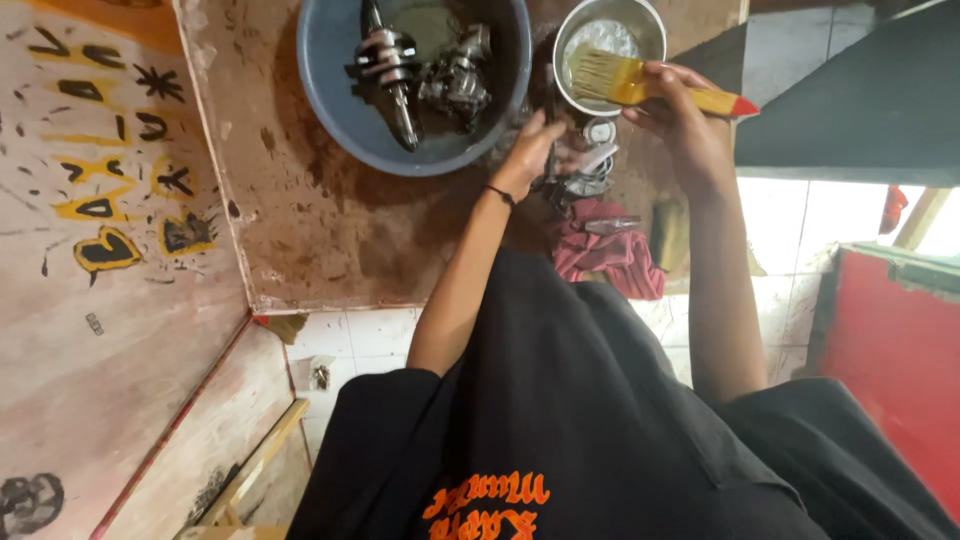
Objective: The person scrubs various mechanical parts, including a crankshaft and smaller components, using a brush and a liquid solution in a metal bowl. They repeatedly dip the brush into the solution and scrub the parts, occasionally placing them into a larger blue basin.
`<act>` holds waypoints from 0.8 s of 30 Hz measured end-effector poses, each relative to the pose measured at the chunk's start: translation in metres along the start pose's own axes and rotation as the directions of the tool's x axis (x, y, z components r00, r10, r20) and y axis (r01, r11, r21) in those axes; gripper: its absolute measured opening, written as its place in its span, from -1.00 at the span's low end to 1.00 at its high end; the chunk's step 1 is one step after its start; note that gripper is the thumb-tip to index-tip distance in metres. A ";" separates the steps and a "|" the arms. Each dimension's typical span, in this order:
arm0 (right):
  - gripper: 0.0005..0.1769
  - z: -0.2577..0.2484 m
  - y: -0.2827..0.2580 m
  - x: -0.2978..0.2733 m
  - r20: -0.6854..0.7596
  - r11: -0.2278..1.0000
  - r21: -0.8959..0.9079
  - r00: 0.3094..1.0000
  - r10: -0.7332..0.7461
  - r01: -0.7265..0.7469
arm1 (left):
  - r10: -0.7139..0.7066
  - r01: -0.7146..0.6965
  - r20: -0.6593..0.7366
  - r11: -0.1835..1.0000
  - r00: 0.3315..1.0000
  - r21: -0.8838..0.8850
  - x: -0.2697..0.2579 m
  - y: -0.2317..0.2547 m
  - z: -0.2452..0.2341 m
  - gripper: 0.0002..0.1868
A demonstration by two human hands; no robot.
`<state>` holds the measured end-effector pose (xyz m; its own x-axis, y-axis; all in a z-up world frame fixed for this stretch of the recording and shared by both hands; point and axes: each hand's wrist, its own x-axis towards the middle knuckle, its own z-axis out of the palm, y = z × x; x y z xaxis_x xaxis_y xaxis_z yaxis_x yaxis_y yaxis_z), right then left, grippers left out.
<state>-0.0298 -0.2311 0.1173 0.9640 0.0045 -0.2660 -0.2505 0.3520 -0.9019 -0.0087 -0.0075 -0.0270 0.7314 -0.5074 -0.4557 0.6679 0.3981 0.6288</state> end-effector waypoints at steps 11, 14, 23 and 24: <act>-0.64 -0.066 0.027 -0.063 -0.218 0.995 -0.047 0.973 0.071 -0.083 | 0.384 -0.100 -0.046 0.351 0.922 0.931 0.037 -0.109 -0.080 -0.48; -0.64 -0.076 0.034 -0.067 -0.240 0.996 -0.026 0.968 0.078 -0.087 | 0.430 -0.194 0.035 0.332 0.902 0.923 0.023 -0.109 -0.082 -0.41; -0.64 -0.080 0.071 -0.065 -0.221 0.990 -0.008 0.966 0.133 -0.138 | 0.595 -0.205 -0.016 0.303 0.803 0.931 -0.108 -0.015 -0.041 -0.78; -0.65 -0.079 0.075 -0.067 -0.246 0.987 -0.013 0.957 0.153 -0.161 | 0.595 -0.119 -0.090 0.303 0.799 0.945 -0.124 0.005 -0.034 -0.85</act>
<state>-0.1200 -0.2786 0.0406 0.8623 -0.1726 -0.4762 -0.4035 0.3343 -0.8517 -0.0912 0.0834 0.0109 0.9940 -0.0994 -0.0466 -0.0147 -0.5413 0.8407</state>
